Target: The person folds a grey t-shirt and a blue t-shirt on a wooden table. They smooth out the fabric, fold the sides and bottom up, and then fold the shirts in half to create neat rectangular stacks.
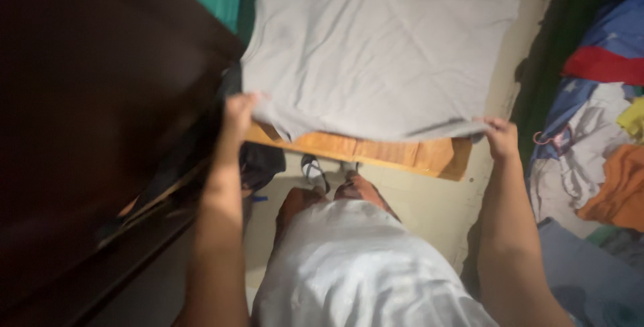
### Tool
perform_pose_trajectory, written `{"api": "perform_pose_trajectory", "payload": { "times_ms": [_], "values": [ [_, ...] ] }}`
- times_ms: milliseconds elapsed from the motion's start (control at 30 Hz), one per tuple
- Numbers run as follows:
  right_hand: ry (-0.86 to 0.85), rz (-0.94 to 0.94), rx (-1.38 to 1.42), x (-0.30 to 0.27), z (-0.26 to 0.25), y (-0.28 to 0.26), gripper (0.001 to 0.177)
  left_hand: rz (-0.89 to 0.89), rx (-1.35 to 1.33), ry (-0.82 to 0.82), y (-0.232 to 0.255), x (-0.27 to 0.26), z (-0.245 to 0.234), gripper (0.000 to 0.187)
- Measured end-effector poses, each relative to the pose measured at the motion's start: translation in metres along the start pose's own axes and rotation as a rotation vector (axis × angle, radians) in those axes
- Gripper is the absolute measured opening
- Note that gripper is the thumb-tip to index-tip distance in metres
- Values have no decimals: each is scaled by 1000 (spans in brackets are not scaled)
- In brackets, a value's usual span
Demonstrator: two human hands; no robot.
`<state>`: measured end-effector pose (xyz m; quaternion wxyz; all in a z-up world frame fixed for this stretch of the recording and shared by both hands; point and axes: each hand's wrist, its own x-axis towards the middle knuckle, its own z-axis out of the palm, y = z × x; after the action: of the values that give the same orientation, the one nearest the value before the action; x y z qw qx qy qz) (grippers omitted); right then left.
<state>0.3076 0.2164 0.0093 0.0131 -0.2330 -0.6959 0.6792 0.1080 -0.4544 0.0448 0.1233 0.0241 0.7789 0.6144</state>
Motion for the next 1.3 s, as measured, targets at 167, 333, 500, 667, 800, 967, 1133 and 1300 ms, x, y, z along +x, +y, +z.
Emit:
{"api": "perform_pose_trajectory", "payload": {
  "times_ms": [167,333,500,667,800,967,1133,1300],
  "values": [
    [178,169,1,71,-6,14,35,36,319,46,-28,96,13,48],
    [242,135,-168,65,-10,41,33,-300,707,210,-41,79,24,55],
    [516,-165,-494,62,17,64,23,-137,854,197,-27,69,31,40],
    [608,-53,-897,41,-6,39,19,-30,992,253,-6,56,23,28],
    [523,52,-1044,11,-27,35,26,-32,1032,222,-9,30,21,25],
    [397,53,-1050,-33,-37,50,28,-234,1035,151,-33,-15,33,24],
    [363,104,-899,-60,-26,63,42,-294,1033,72,-42,-42,42,35],
    [500,278,-647,-74,-9,80,25,20,1099,257,-8,-54,65,61]
  ]
}}
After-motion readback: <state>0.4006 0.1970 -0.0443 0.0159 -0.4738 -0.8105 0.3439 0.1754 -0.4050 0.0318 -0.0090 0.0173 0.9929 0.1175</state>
